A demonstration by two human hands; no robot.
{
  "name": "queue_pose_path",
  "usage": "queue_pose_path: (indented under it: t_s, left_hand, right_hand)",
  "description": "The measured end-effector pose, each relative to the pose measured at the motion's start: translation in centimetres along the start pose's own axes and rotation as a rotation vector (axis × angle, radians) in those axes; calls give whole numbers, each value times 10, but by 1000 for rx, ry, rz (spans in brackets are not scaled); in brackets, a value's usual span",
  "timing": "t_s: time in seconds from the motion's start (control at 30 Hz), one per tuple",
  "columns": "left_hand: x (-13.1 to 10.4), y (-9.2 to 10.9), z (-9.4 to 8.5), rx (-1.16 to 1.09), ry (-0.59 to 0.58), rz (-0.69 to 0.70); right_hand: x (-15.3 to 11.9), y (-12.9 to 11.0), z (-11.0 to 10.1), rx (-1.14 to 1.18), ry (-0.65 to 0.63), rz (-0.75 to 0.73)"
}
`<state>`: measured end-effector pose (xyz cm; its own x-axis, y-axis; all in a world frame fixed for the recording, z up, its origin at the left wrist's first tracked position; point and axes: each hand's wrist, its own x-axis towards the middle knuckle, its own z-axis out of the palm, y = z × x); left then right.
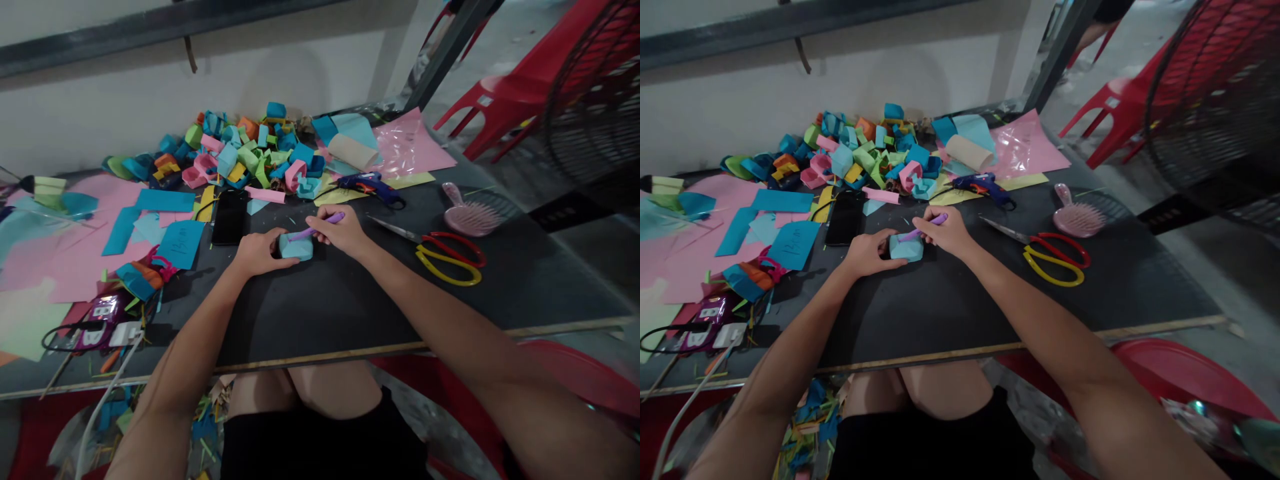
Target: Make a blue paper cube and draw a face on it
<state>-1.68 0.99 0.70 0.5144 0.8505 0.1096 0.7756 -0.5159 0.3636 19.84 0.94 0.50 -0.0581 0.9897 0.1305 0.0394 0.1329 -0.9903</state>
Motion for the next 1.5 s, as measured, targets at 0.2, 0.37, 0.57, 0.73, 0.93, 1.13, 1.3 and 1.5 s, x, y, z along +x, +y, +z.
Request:
queue_pose_path:
  t_s: [0.2, 0.37, 0.57, 0.73, 0.93, 1.13, 1.3, 1.5]
  left_hand:
    - [0, 1, -1, 4, 6, -2]
    - [-1, 0, 0, -11, 6, 10]
    - [0, 1, 0, -8, 10, 2]
    - [0, 2, 0, 1, -2, -1]
    - [-1, 2, -1, -6, -2, -2]
    - [0, 1, 1, -4, 10, -13]
    - [0, 2, 1, -2, 19, -12]
    - [0, 2, 0, 1, 17, -11]
  right_hand:
    - [1, 2, 1, 57, 26, 37]
    - [2, 2, 2, 86, 36, 43]
    - [3, 2, 2, 99, -1, 71]
    - [4, 3, 2, 108, -3, 93]
    - [5, 4, 2, 99, 26, 91]
    - [5, 6, 3, 71, 66, 114]
    - [6, 7, 4, 70, 67, 125]
    - [7, 8, 4, 63, 72, 125]
